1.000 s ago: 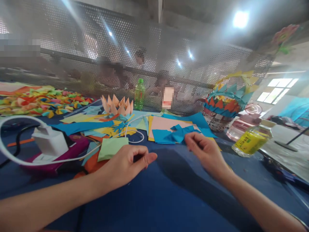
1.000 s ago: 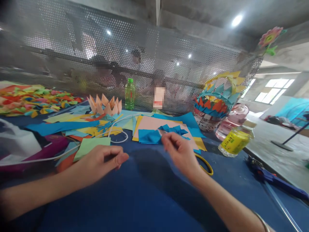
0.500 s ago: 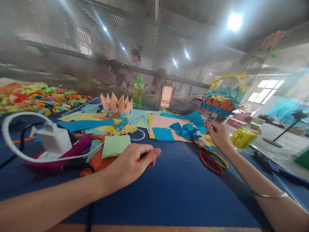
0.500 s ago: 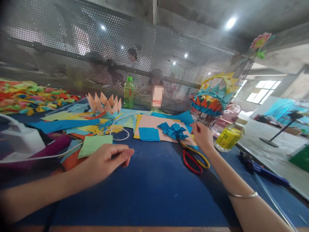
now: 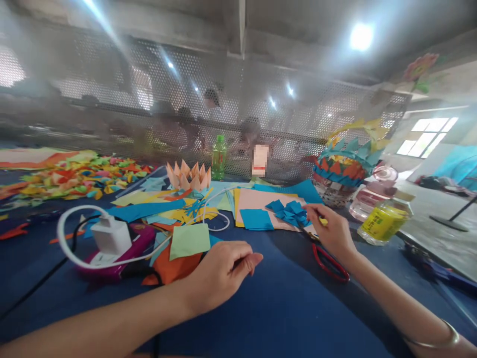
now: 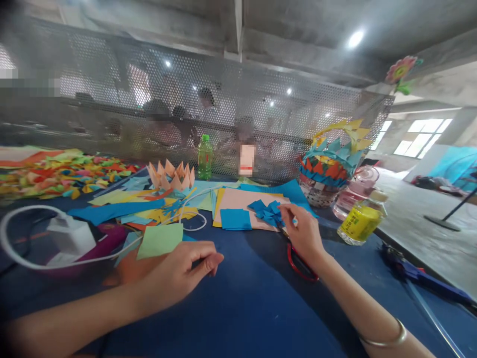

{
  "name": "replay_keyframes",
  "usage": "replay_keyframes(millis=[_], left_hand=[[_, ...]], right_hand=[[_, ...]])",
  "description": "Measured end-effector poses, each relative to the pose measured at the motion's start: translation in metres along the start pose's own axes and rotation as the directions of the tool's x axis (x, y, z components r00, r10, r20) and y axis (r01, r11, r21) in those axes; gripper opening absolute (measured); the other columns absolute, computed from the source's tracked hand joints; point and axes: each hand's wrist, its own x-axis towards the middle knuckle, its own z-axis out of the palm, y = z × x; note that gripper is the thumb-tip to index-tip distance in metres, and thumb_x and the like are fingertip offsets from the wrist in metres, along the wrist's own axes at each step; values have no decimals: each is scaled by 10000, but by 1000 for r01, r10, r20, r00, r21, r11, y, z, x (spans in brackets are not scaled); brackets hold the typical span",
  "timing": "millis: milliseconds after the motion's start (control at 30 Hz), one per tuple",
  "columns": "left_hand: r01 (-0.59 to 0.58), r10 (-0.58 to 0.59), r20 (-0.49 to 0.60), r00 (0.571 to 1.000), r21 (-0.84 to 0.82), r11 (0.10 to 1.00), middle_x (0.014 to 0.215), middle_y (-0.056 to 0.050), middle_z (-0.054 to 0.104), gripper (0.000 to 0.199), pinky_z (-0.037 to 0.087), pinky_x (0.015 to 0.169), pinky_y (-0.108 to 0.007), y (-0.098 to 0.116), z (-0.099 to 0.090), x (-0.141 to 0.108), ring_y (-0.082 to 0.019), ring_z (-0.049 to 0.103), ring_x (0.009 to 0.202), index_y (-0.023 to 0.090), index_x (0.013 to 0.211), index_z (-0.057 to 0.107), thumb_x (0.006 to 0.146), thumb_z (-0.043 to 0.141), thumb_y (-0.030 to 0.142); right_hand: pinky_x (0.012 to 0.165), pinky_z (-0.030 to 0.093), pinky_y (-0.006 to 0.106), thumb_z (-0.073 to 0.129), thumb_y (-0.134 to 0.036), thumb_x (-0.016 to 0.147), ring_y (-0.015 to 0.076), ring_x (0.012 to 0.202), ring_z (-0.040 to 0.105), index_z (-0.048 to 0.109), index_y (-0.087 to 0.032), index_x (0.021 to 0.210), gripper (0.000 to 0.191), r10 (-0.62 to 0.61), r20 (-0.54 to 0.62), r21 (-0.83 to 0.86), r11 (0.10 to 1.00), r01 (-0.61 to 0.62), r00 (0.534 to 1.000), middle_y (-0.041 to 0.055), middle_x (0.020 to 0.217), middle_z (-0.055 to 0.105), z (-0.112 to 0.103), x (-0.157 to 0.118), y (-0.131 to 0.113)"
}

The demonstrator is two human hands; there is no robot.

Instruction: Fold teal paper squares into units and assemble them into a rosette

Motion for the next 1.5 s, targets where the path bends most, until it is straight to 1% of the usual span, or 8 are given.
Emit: replay_keyframes(millis=[133,267,367,600,1133,1267,1400,1500], left_hand=[[-6,7,-40,999,29,1000,623,26,538,413,343,603,-229,1,-5,5,-116,490,581,172,647,550,999,415,342],[8,-7,-36,999,40,999,632,19,565,413,346,606,-231,-1,-8,10,-126,509,601,171,656,567,997,411,343],[23,-22,-11,1000,50,998,638,16,582,423,350,601,-231,-3,-10,14,-132,522,608,175,663,582,999,402,358],[56,-59,37,998,62,996,669,9,612,431,372,627,-231,-6,-14,20,-141,567,651,180,678,600,996,395,387],[45,-45,9,999,55,997,698,9,609,398,404,629,-250,-8,-19,8,-150,566,654,200,725,562,1012,378,406],[-124,120,40,992,129,984,874,-11,666,152,454,727,-261,19,-21,3,-174,619,813,222,927,597,985,477,296],[-481,483,94,871,367,796,889,-75,731,365,492,722,-348,46,-8,2,-228,655,787,218,996,657,1010,292,214],[-426,398,154,904,271,863,937,-32,749,463,509,808,-357,53,23,-22,-222,661,887,317,1013,688,1027,226,295]], right_hand=[[789,505,310,461,-254,969,204,895,666,686,-180,971,237,-154,168,11,988,154,974,69,939,729,13,5,-27],[853,521,344,562,-212,953,185,944,652,680,-170,959,125,-248,422,-14,960,280,872,37,957,706,36,31,-43],[865,542,422,583,-310,958,215,1010,634,606,-165,1171,259,-239,562,-65,941,331,791,85,1194,623,59,57,-42],[869,542,433,584,-314,956,227,1034,627,581,-168,1219,301,-211,719,-108,907,407,662,93,1234,601,81,89,-42],[860,547,428,583,-310,957,224,1024,631,581,-167,1217,297,-124,624,-157,947,279,771,91,1225,605,79,79,-42],[863,545,431,585,-310,957,225,1026,631,584,-164,1213,295,-119,616,-158,950,270,779,90,1221,608,70,71,-52],[870,539,430,580,-326,958,221,1022,631,598,-163,1186,280,-47,654,-200,952,233,755,88,1203,618,61,61,-65],[845,543,408,569,-372,960,204,961,647,621,-150,1130,284,65,674,-274,947,168,736,85,1128,648,58,57,-72]])
